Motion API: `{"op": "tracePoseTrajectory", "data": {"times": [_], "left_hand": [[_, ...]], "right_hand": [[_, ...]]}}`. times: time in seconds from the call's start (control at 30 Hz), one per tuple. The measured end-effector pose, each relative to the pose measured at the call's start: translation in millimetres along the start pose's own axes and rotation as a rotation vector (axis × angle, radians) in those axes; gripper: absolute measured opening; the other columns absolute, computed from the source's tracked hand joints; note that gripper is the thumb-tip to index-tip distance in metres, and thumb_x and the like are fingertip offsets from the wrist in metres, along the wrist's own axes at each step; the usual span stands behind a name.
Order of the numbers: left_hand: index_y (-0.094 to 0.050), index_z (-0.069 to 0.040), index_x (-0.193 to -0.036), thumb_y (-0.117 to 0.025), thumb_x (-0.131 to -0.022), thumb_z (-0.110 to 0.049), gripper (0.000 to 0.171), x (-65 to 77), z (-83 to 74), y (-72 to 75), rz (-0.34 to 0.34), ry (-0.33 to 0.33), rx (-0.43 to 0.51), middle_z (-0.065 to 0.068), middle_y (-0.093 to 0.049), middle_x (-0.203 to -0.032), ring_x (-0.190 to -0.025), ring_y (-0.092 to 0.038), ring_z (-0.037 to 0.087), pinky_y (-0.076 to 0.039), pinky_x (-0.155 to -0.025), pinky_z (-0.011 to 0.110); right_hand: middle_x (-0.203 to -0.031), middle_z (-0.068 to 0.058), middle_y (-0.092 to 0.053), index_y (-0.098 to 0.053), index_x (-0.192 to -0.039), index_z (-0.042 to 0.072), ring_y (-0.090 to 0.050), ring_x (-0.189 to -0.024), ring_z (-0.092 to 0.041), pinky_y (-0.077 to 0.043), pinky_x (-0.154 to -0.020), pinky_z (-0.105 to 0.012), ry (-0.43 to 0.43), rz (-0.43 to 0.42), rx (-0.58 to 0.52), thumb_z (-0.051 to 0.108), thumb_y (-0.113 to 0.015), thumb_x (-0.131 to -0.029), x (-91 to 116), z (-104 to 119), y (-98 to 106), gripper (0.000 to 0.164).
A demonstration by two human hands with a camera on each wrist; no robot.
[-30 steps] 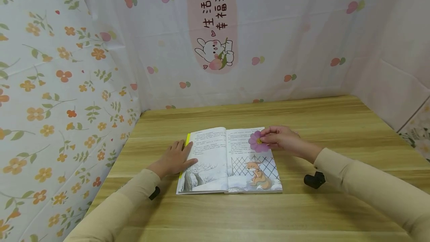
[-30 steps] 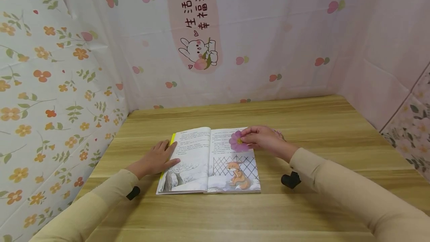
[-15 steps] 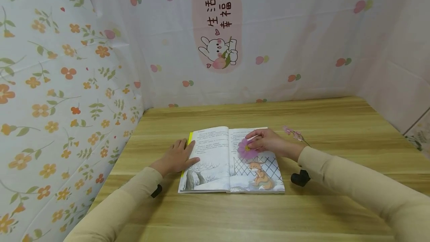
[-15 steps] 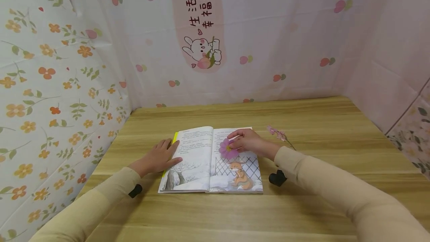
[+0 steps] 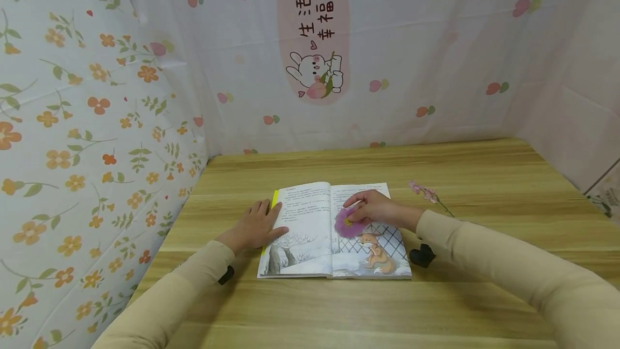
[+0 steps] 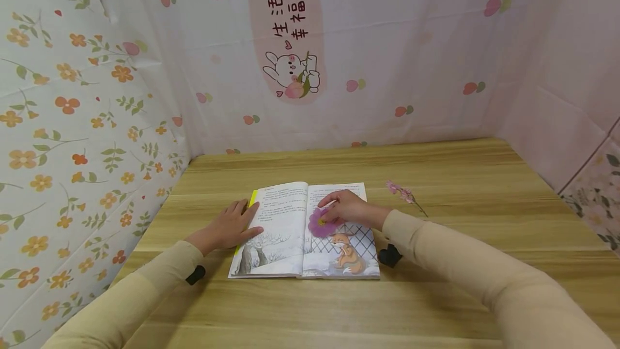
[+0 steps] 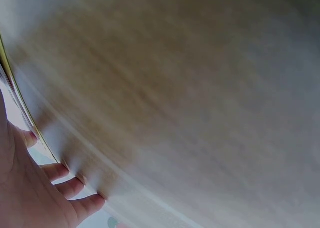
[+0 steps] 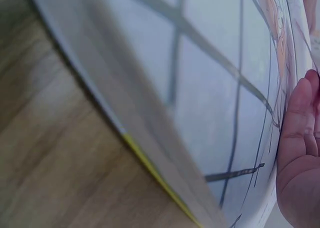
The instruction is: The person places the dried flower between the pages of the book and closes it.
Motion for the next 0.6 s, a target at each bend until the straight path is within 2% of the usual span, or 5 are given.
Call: {"op": "tracePoseTrajectory", "data": {"times": [0.27,0.6], "left_hand": [[-0.027,-0.004,-0.153,-0.039,-0.098,-0.061,0.080,-0.2,-1.4,0.6,0.016,0.003,0.011,0.030,-0.032,-0.145,-0.132,-0.033,0.045,-0.032,-0.102,0.058],[-0.031,-0.003,-0.151,-0.042,-0.098,-0.059,0.078,0.9,-1.4,2.0,-0.001,0.003,0.023,0.031,-0.034,-0.143,-0.130,-0.034,0.046,-0.034,-0.100,0.058]], "right_hand": [[-0.075,-0.006,-0.063,-0.062,-0.111,-0.006,-0.063,-0.068,-0.016,-0.054,-0.063,-0.030,0.002,-0.013,0.108,-0.002,-0.072,-0.083,-1,2,-6,0.030],[-0.074,-0.005,-0.061,-0.065,-0.106,-0.001,-0.057,-0.062,-0.015,-0.052,-0.057,-0.029,0.071,-0.076,0.280,-0.002,-0.075,-0.081,-4,10,-13,0.026]]}}
Point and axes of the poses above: each hand's wrist, its own x-axis away from the middle knuckle, its own y-axis out of the back of the hand, z = x × y, the point moved 9 cm from there along -x, towards the middle knuckle
